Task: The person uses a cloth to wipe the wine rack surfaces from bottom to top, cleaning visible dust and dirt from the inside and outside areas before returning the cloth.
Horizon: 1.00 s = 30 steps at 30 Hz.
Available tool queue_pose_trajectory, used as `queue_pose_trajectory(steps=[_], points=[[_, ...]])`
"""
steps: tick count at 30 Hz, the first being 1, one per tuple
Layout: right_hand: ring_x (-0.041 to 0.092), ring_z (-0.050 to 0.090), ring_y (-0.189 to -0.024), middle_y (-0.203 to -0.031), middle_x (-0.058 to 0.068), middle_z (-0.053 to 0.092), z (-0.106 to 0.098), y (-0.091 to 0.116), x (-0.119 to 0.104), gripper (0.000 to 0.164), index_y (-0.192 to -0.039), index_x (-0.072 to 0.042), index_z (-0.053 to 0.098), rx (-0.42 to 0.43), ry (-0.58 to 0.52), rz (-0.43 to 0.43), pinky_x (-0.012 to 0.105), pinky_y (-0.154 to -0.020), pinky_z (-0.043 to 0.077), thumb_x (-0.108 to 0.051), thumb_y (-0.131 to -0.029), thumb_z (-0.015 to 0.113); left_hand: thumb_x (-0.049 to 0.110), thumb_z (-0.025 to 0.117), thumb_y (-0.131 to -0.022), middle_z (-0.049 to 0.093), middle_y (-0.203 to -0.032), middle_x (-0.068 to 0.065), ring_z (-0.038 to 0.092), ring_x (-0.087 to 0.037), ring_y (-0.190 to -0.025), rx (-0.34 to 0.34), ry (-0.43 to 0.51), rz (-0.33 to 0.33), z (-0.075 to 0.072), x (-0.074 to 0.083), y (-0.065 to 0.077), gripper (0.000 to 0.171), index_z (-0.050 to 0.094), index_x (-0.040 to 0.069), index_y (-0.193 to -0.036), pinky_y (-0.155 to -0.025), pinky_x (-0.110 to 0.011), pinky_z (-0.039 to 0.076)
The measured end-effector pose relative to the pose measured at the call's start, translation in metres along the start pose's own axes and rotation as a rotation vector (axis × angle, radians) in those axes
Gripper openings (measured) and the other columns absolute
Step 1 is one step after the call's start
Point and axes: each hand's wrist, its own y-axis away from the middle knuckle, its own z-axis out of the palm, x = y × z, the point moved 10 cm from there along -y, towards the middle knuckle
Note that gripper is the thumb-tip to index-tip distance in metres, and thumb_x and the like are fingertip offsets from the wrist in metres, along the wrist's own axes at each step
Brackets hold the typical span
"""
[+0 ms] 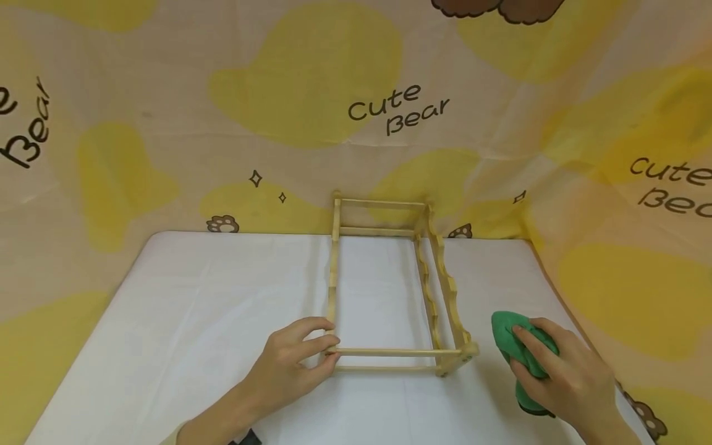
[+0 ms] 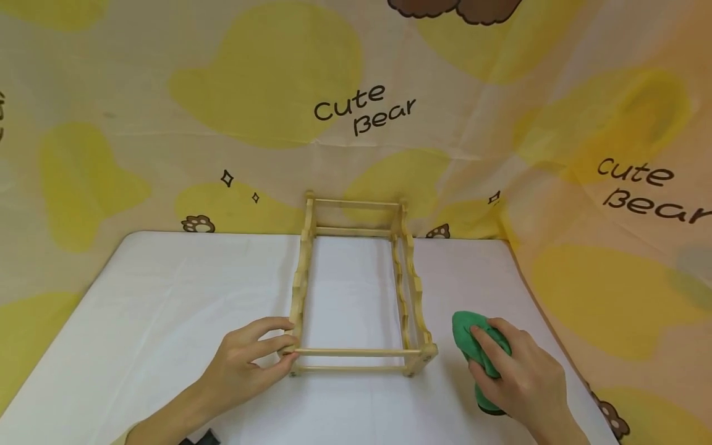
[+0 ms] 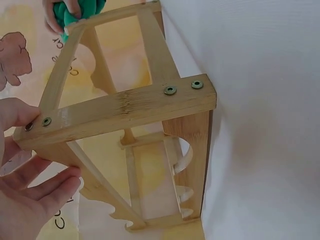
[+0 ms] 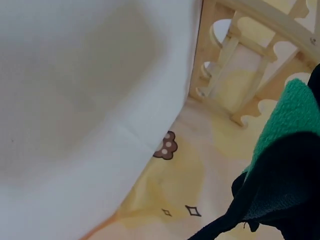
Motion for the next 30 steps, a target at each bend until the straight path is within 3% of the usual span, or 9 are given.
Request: queue_pose_trajectory(steps=[6, 17, 24, 30], points=[[0.037, 0.066, -0.061, -0.096, 0.024, 0.072, 0.004, 0.003, 0.009, 0.053, -0.093, -0.004, 0.08, 0.001, 0.013, 0.041, 0.052, -0.041, 0.05, -0.05, -0.099, 0.055, -0.004, 0.08, -0.079, 0.071, -0.108, -0.014, 0.074, -0.018, -0.082, -0.01, 0.071, 0.004, -0.006, -0.002, 0.004, 0.022, 0.077, 0.007, -0.098, -0.085, -0.029, 0.064], [0.036, 0.068, -0.065, -0.096, 0.022, 0.072, 0.012, 0.005, 0.02, 0.053, -0.093, -0.004, 0.08, 0.003, 0.021, 0.087, 0.049, -0.037, 0.049, -0.051, -0.097, 0.056, -0.013, 0.074, -0.068, 0.072, -0.107, -0.015, 0.074, -0.022, -0.084, 0.006, 0.175, -0.013, -0.023, -0.017, 0.009, 0.034, 0.076, 0.008, -0.094, -0.083, -0.022, 0.062], [0.036, 0.066, -0.062, -0.093, 0.023, 0.071, 0.011, 0.006, 0.025, 0.052, -0.091, -0.004, 0.08, 0.022, 0.035, 0.105, 0.045, -0.032, 0.045, -0.05, -0.095, 0.056, -0.019, 0.07, -0.066, 0.073, -0.104, -0.012, 0.073, -0.03, -0.096, -0.014, 0.239, -0.111, -0.033, -0.044, 0.009, 0.039, 0.076, 0.01, -0.091, -0.087, -0.022, 0.06], [0.035, 0.065, -0.06, -0.092, 0.023, 0.071, 0.012, 0.007, 0.029, 0.053, -0.091, -0.003, 0.081, 0.016, 0.038, 0.124, 0.044, -0.032, 0.044, -0.05, -0.095, 0.056, -0.021, 0.067, -0.065, 0.075, -0.103, -0.013, 0.074, -0.027, -0.095, -0.02, 0.308, -0.208, -0.038, -0.075, 0.009, 0.042, 0.077, 0.013, -0.088, -0.085, -0.022, 0.06]])
